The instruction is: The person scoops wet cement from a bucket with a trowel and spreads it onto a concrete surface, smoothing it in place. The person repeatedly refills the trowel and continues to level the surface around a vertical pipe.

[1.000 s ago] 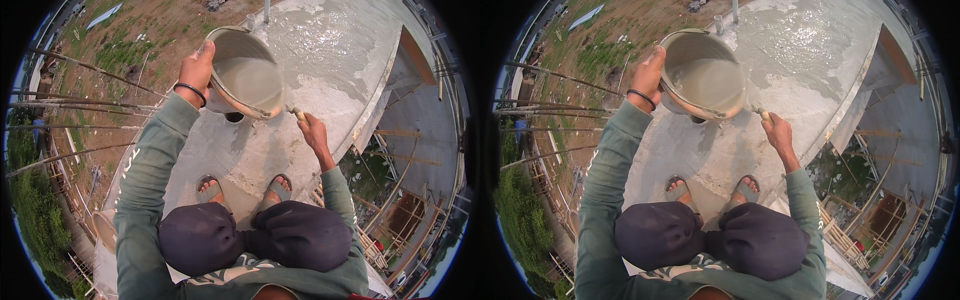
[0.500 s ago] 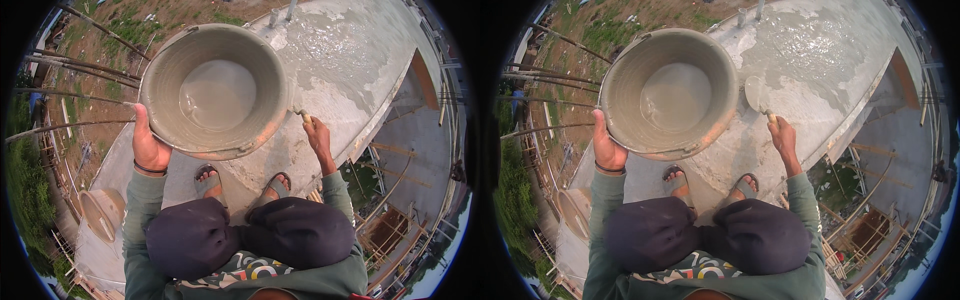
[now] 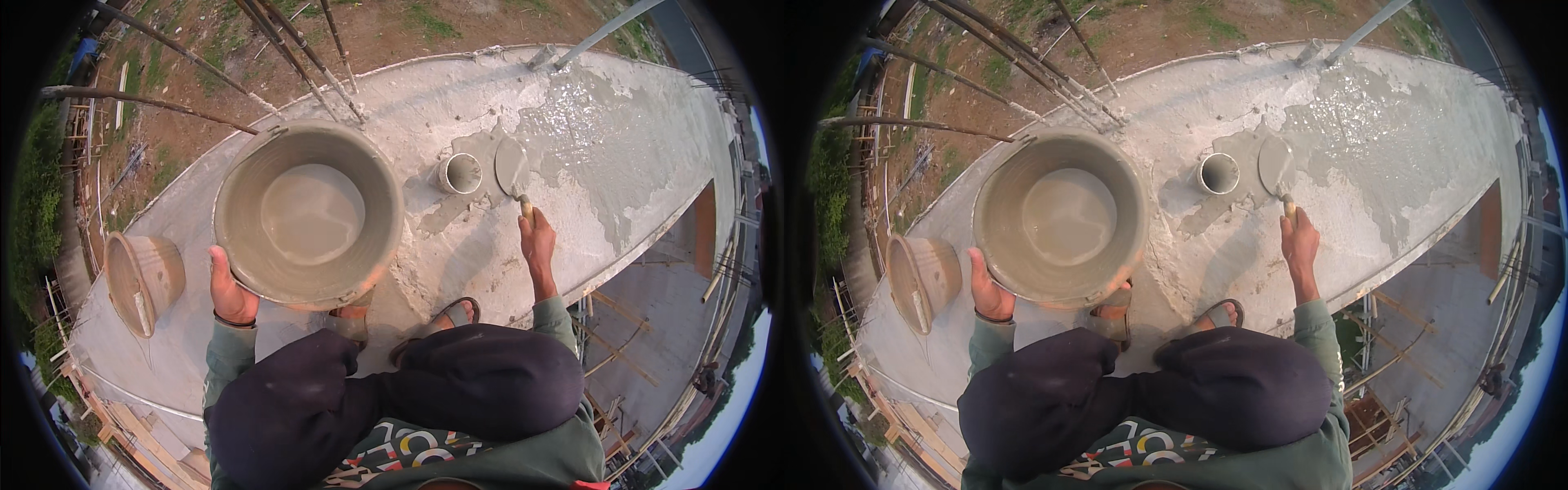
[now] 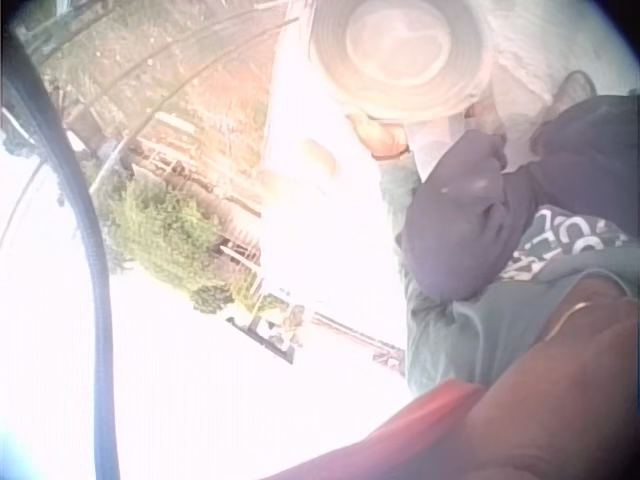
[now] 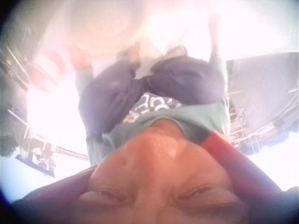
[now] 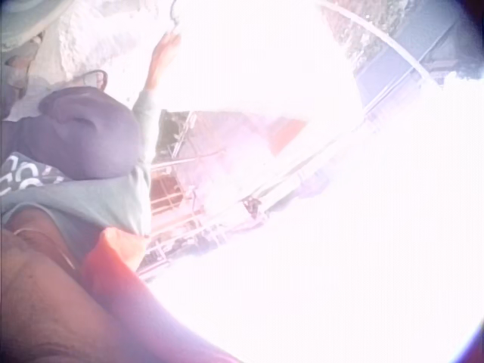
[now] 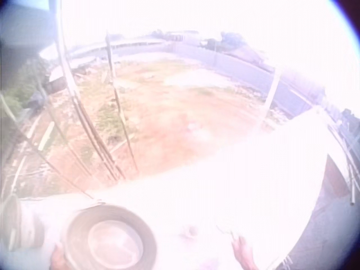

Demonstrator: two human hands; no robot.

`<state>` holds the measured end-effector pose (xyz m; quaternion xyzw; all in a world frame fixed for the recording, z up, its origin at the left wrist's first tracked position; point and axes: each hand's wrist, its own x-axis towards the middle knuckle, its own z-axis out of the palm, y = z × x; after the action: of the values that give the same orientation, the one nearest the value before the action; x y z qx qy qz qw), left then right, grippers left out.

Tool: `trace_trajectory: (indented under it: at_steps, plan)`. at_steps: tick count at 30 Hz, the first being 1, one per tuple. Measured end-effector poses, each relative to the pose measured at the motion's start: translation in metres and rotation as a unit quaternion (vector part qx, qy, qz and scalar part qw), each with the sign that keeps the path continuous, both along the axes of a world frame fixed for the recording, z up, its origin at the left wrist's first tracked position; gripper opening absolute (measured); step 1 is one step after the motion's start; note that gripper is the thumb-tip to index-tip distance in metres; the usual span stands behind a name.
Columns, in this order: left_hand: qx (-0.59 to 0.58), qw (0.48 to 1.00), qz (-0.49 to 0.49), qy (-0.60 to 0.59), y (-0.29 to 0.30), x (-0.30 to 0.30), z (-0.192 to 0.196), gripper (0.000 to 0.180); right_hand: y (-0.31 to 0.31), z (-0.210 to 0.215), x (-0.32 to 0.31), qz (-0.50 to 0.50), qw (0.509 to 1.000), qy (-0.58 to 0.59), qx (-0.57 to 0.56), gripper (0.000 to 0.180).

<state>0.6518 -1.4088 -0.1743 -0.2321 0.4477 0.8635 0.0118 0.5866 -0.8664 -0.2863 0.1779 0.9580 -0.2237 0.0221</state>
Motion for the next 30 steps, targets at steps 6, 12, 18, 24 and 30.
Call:
trace_trajectory:
  at_steps: [6,12,18,24,30]
  plan:
    - [0.041,0.997,0.066,-0.012,-0.037,0.028,-0.043,0.071,0.015,0.003,-0.03,0.092,0.99,0.031,0.101,0.044]
    - [0.037,0.994,0.101,-0.037,-0.084,0.037,-0.071,0.073,0.028,0.05,-0.066,0.222,0.945,0.114,0.213,0.044]
    - [-0.069,0.988,0.069,-0.121,-0.121,0.029,-0.077,0.089,0.018,0.066,-0.137,0.465,0.87,0.094,0.134,0.049]
    - [-0.061,0.987,0.088,-0.118,-0.122,0.03,-0.068,0.094,0.007,0.064,-0.197,0.4,0.854,0.22,0.251,0.045]
    - [-0.358,0.867,0.165,-0.305,-0.118,0.031,-0.029,0.06,0.032,0.074,-0.183,0.502,0.824,0.142,0.22,0.045]
